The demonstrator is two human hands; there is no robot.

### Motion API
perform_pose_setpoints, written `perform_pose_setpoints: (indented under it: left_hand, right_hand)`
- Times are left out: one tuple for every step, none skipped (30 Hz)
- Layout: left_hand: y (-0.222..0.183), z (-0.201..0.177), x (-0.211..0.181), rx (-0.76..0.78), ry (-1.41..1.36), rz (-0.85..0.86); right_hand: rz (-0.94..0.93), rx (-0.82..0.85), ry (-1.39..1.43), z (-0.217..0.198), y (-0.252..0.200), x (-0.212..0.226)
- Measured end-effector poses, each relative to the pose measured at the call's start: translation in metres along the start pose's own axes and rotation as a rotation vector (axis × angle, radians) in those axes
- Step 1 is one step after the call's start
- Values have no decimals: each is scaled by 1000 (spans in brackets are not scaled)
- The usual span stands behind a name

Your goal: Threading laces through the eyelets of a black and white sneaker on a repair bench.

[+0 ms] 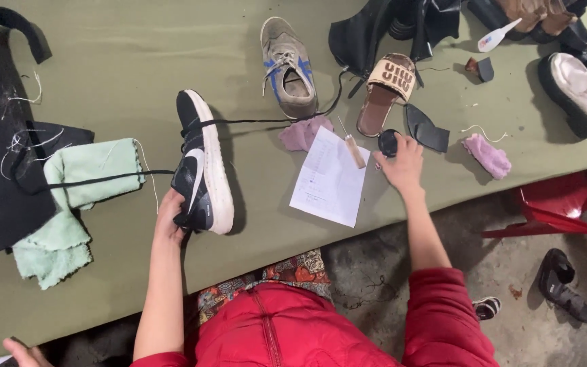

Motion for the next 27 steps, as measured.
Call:
perform_pose_setpoints:
  left_hand:
    - [0, -1, 0, -1, -7, -2]
    - [0, -2, 1, -3, -15, -4]
    - [5, -7, 7, -1, -9, -5]
    - [10, -11, 12, 4, -13, 1]
    - [16, -15, 17, 9, -17, 7]
    - [15, -17, 17, 11, -12, 8]
    - [15, -18, 19, 7, -12, 4]
    - [15, -19, 20, 2, -11, 1]
    - [14, -16, 18, 2, -11, 1]
    - [12, -14, 15, 5, -18, 8]
    - [10, -11, 13, 3, -31, 18]
    - [15, -19, 19, -2, -37, 21]
    - [20, -25, 26, 12, -38, 24]
    - [25, -30, 33, 26, -39, 27]
    - [24, -29, 32, 25, -39, 24]
    - [23, -26, 30, 29, -41, 30]
    - [22, -24, 27, 35, -43, 37]
    - [17, -18, 22, 34, -43, 35]
    - [12, -12, 16, 36, -48, 35]
    - [6, -6, 9, 37, -53, 35]
    - [14, -14, 17, 36, -56, 42]
    - [23, -23, 26, 37, -55, 41]
    - [28, -31, 38, 36, -56, 34]
    - [23, -25, 31, 33, -61, 34]
    - [17, -20, 25, 29, -61, 37]
    - [12, -14, 19, 25, -61, 40]
    - [15, -18, 23, 25, -55, 37]
  right_hand:
    - [62, 17, -19, 1, -6, 5]
    - [125, 34, -38, 3, -12, 11]
    - [130, 34, -36, 6, -8, 9]
    - [202, 18, -10, 7, -6, 1]
    - [272, 2, 17, 8, -3, -7]
    - [277, 0, 19, 13, -2, -14]
    - [264, 22, 13, 19, 1, -20]
    - [252, 43, 8, 25, 4, -25]
    - [252, 43, 8, 24, 5, -30]
    - [251, -24, 36, 17, 7, -35]
    - [241, -90, 64, 10, 12, -38]
    - [233, -88, 65, 7, 19, -41]
    - [252, -93, 63, 3, 24, -47]
    - [272, -98, 61, -1, 29, -53]
    - [272, -95, 60, 1, 33, -54]
    - [295, -42, 75, 8, 36, -58]
    - [319, 10, 91, 15, 40, -61]
    - [320, 11, 90, 19, 36, -62]
    - [363, 21, 9, 25, 34, -64]
    - [406, 31, -72, 30, 32, -67]
    - [400, 27, -69, 26, 28, -54]
    - [434, -24, -99, 18, 22, -44]
    - [467, -70, -133, 9, 12, -36]
    - [461, -69, -134, 21, 5, -36]
    - [480, 21, -146, 39, -9, -41]
    - [498, 111, -157, 58, -23, -45]
    - [503, 114, -155, 58, -27, -45]
Point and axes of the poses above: each hand's wrist, its own y-axis towards the middle knuckle, its own z-axis out of the palm, x = y × z, the point moved 9 cm from there along y, towards the middle knuckle, and after that the axes turned 4 degrees about z, right-handed, at the moved point
